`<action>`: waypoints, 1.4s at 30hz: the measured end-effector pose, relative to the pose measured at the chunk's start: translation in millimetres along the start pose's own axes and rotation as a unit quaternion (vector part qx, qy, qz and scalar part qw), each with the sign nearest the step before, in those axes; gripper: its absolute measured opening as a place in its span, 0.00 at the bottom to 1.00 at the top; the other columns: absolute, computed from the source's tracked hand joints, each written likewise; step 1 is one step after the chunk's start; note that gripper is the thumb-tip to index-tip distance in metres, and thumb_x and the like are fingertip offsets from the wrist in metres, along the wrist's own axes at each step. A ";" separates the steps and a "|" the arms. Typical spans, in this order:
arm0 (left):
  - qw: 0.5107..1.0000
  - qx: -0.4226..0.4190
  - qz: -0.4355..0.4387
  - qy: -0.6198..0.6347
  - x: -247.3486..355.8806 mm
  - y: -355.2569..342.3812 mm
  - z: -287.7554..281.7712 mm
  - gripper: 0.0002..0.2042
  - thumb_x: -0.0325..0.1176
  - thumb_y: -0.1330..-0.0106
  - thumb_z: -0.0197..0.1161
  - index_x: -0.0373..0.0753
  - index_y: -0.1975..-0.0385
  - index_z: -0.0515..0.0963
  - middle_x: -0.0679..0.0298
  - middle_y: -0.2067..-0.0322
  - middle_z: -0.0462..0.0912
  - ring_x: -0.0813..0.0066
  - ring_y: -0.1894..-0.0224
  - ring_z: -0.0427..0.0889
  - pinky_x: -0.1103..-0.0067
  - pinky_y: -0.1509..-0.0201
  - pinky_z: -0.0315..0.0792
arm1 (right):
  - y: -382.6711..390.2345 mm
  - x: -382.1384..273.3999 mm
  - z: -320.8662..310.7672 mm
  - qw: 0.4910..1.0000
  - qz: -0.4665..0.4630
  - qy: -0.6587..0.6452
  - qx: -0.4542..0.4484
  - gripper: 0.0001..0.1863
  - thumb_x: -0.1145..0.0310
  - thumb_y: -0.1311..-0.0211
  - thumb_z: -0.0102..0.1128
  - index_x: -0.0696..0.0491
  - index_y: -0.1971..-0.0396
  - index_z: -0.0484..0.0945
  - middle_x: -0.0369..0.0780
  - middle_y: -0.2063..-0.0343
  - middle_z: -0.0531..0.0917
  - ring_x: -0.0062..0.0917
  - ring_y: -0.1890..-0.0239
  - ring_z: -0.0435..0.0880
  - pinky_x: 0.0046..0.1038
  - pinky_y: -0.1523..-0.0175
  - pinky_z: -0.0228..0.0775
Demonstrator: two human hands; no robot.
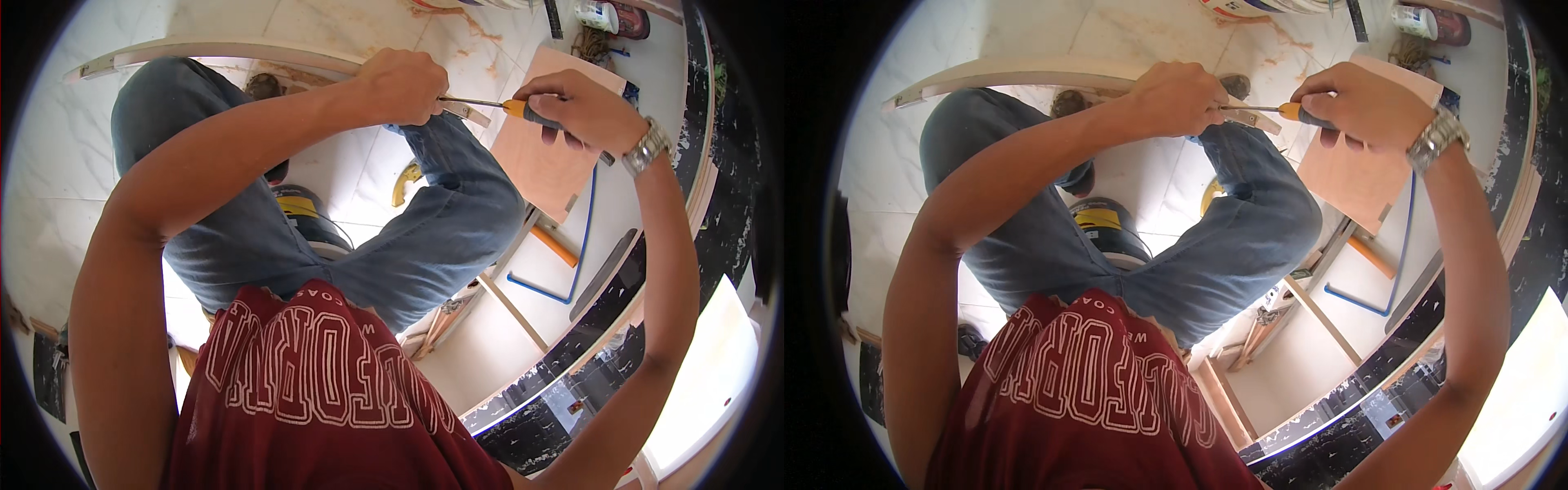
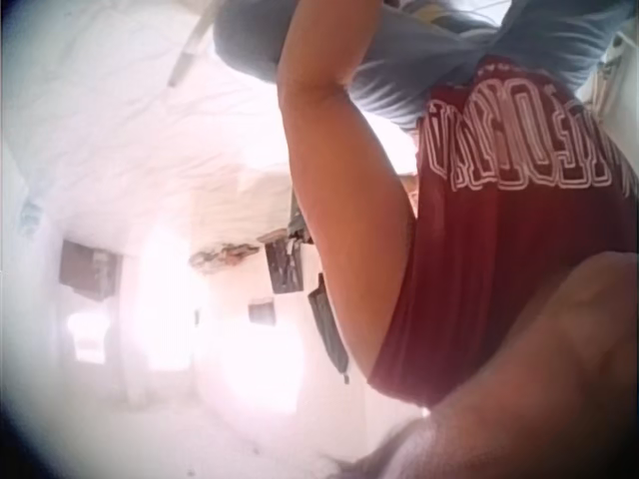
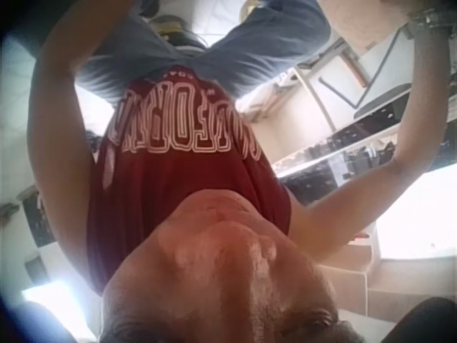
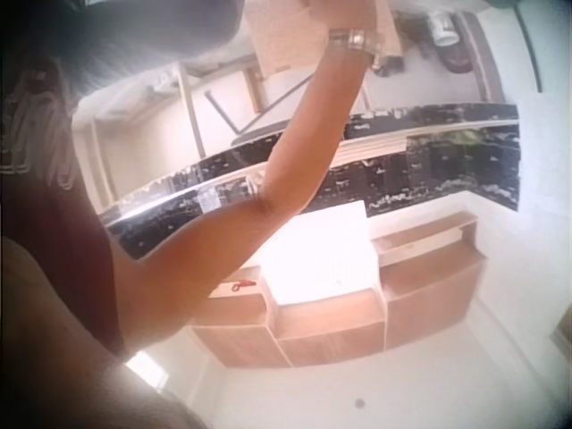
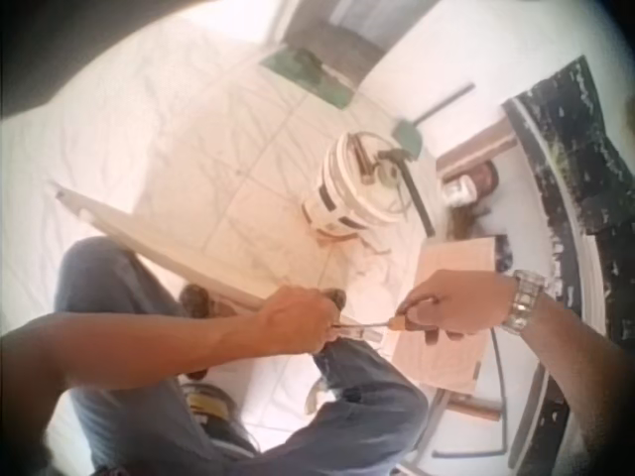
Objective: The person attaches a metal hinge to a curved piece of wood by using a utility knife to clear debris, hammering a small guide hole, and then driving a screw with a screwdriver.
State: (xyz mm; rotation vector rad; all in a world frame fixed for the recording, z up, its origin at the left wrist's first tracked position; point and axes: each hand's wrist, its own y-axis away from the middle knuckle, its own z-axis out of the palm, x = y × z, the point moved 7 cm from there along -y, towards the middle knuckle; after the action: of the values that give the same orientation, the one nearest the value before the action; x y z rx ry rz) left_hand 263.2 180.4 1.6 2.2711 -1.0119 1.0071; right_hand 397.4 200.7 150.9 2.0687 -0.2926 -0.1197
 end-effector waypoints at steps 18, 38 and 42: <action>0.999 -0.021 0.022 -0.041 1.5 4.6 10.8 0.09 0.39 0.36 0.68 0.43 0.63 0.87 0.57 0.72 0.87 0.56 0.68 0.88 0.63 0.65 0.80 | 38.3 -75.8 46.9 0.813 -0.262 0.505 0.126 0.20 0.73 0.43 0.63 0.52 0.49 0.82 0.41 0.71 0.82 0.33 0.74 0.85 0.32 0.68 0.76; 0.998 0.023 0.034 -0.051 7.0 -2.0 7.3 0.09 0.39 0.36 0.69 0.41 0.64 0.87 0.56 0.70 0.88 0.55 0.64 0.89 0.62 0.61 0.80 | 40.9 -83.7 53.9 0.846 -0.227 0.460 0.146 0.06 0.72 0.43 0.64 0.48 0.67 0.89 0.42 0.71 0.88 0.36 0.65 0.90 0.37 0.60 0.82; 0.997 0.024 0.036 -0.070 8.4 2.0 8.2 0.08 0.38 0.35 0.67 0.42 0.63 0.87 0.56 0.70 0.88 0.54 0.64 0.89 0.62 0.61 0.80 | 37.9 -72.1 46.5 0.870 -0.207 0.385 0.228 0.09 0.72 0.44 0.64 0.48 0.63 0.87 0.43 0.70 0.87 0.37 0.62 0.89 0.39 0.57 0.81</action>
State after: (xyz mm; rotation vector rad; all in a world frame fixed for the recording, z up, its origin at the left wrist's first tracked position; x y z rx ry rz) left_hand 269.1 170.2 3.1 2.3876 -1.1447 0.9212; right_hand 312.2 162.2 158.2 2.4241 0.6796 0.5648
